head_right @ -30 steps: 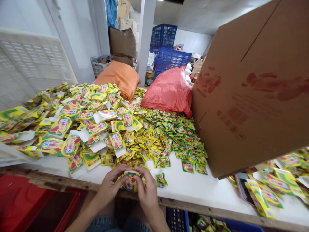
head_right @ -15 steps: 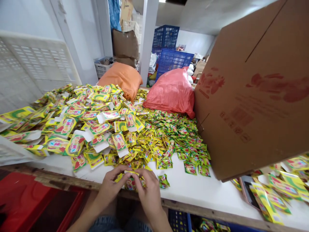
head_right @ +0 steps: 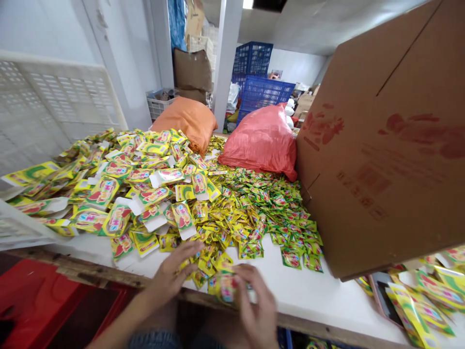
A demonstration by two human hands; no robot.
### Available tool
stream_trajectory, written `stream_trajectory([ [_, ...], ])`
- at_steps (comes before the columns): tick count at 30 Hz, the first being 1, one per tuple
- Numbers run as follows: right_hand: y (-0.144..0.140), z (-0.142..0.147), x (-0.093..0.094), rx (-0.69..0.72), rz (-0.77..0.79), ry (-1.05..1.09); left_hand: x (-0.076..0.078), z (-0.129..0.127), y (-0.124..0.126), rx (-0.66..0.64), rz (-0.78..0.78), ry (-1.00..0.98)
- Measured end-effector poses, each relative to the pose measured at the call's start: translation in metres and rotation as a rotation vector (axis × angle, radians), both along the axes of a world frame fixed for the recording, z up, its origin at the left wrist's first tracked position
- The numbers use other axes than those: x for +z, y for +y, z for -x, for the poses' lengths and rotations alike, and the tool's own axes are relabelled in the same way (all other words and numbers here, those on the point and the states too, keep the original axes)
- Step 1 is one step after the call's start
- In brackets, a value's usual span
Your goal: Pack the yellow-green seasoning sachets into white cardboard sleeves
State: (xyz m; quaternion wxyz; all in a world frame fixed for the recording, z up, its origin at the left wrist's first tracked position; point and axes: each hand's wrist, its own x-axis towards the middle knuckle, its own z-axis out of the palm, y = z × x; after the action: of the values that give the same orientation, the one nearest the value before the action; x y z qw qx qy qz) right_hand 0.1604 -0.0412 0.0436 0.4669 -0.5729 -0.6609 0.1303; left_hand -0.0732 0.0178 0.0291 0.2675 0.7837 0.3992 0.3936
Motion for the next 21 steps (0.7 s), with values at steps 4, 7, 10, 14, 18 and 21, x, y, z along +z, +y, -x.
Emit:
stream_trajectory([
  [4, -0.024, -0.113, 0.037, -0.190, 0.379, -0.347, 0.032, 0.029, 0.050, 0.045, -0.272, 0.547],
  [7, -0.033, -0.146, 0.033, -0.260, 0.423, -0.458, 0.038, 0.038, 0.082, -0.031, -0.323, 0.811],
  [10, -0.020, -0.110, 0.003, -0.216, 0.434, -0.336, 0.037, 0.032, 0.095, -0.102, -0.358, 0.874],
  [14, 0.017, -0.042, -0.045, -0.268, 0.358, -0.140, 0.046, 0.022, 0.091, -0.052, -0.318, 0.738],
  [18, 0.037, -0.023, -0.064, -0.212, 0.281, -0.007, 0.055, 0.018, 0.064, -0.048, -0.059, 0.266],
  [21, 0.036, -0.020, -0.056, -0.113, 0.307, 0.200, 0.049, 0.005, 0.033, -0.100, 0.258, -0.055],
])
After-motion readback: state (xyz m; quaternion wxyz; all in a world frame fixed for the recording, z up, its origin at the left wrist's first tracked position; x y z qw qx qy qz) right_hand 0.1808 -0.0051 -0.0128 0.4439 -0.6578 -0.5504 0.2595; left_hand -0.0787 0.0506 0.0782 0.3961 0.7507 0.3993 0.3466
